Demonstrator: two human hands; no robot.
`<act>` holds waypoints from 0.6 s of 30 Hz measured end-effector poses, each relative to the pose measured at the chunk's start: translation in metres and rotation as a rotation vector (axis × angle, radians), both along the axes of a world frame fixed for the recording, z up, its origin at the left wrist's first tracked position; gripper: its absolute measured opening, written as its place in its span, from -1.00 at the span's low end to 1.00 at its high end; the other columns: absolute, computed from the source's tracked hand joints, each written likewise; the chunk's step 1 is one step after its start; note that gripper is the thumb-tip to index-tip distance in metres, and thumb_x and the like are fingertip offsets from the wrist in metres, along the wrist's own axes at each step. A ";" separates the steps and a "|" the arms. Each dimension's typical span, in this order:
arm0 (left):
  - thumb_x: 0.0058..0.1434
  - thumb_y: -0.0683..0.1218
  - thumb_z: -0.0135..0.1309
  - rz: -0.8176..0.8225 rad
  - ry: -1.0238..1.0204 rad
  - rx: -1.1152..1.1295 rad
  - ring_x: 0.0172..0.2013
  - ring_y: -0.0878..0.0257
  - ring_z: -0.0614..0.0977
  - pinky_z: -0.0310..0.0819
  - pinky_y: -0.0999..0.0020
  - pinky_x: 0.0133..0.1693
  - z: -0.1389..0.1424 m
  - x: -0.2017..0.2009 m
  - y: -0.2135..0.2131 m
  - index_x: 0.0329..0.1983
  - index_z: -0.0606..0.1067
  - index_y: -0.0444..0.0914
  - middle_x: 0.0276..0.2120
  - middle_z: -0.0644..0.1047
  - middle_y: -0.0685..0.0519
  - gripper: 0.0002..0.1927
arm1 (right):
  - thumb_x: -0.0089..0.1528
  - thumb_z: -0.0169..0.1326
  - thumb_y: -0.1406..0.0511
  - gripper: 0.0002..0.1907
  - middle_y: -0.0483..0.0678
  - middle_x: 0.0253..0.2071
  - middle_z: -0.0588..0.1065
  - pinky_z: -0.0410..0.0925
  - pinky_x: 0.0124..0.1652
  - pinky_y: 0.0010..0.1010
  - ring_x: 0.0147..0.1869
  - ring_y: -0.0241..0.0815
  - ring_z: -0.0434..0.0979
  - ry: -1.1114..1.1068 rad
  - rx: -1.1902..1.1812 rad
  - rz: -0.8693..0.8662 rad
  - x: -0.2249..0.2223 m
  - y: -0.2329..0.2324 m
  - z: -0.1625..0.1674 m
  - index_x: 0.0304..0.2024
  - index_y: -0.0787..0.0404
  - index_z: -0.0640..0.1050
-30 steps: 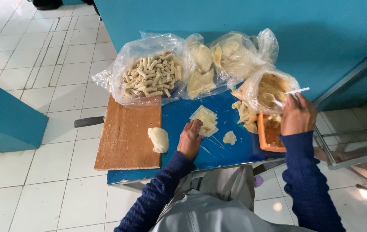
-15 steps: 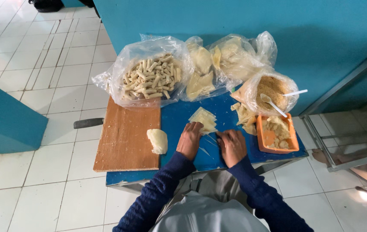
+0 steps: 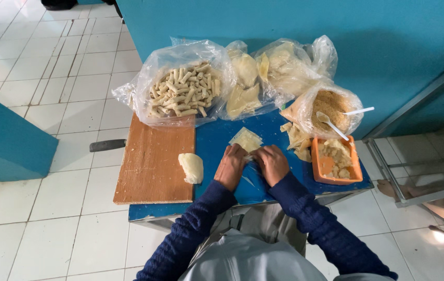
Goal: The person sits at a small table folding thin pastry sheets into a herringbone pattern on the work surface, occasionally scooping brown powder from a plastic bag with a spoon and adding it to the folded pieces, and pressing or repositioning the folded sheets as they build up a stack of finished pieces.
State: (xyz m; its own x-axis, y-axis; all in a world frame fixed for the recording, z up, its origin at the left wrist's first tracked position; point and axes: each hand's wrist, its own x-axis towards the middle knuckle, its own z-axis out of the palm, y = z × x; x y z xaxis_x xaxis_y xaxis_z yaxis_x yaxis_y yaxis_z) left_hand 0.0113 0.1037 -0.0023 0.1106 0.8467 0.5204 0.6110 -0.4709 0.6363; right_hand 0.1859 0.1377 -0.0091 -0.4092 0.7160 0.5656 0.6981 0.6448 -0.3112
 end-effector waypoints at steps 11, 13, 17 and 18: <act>0.19 -0.29 0.07 0.057 0.039 0.001 -0.12 -0.11 0.52 0.44 0.06 -0.08 -0.004 -0.002 0.025 -0.28 0.51 -0.29 -0.24 0.49 -0.09 -0.93 | 0.17 0.18 0.36 -0.93 -0.04 -0.26 0.54 0.38 -0.10 -0.15 -0.10 0.05 0.49 0.039 -0.092 0.061 -0.004 0.022 0.009 -0.27 0.16 0.61; 0.18 -0.29 0.08 0.038 0.037 -0.012 -0.11 -0.10 0.53 0.45 0.07 -0.07 -0.007 -0.003 0.023 -0.30 0.51 -0.28 -0.23 0.48 -0.10 -0.93 | 0.21 0.17 0.35 -0.93 -0.04 -0.25 0.55 0.40 -0.08 -0.16 -0.08 0.04 0.50 0.042 -0.069 0.090 -0.003 0.017 0.008 -0.25 0.15 0.62; 0.04 -0.31 0.13 -0.031 -0.004 -0.005 -0.07 -0.12 0.52 0.45 0.07 -0.06 -0.006 -0.007 0.020 -0.31 0.51 -0.31 -0.19 0.46 -0.12 -0.85 | 0.21 0.20 0.29 -0.89 -0.04 -0.23 0.55 0.40 -0.09 -0.17 -0.07 0.05 0.50 0.037 -0.030 0.112 0.000 0.009 0.009 -0.23 0.16 0.63; 0.00 -0.32 0.13 -0.052 -0.017 -0.003 -0.06 -0.12 0.52 0.45 0.07 -0.05 -0.006 -0.008 0.019 -0.30 0.50 -0.32 -0.17 0.45 -0.12 -0.82 | 0.21 0.22 0.27 -0.87 -0.03 -0.24 0.55 0.40 -0.10 -0.17 -0.08 0.06 0.50 0.033 -0.030 0.110 0.000 0.008 0.009 -0.24 0.16 0.63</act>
State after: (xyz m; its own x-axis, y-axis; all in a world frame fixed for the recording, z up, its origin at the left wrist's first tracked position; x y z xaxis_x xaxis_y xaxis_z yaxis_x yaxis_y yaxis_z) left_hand 0.0037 0.1225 -0.0081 0.1457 0.8415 0.5202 0.5745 -0.5000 0.6480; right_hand 0.1862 0.1454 0.0002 -0.4679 0.6845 0.5590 0.6124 0.7072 -0.3534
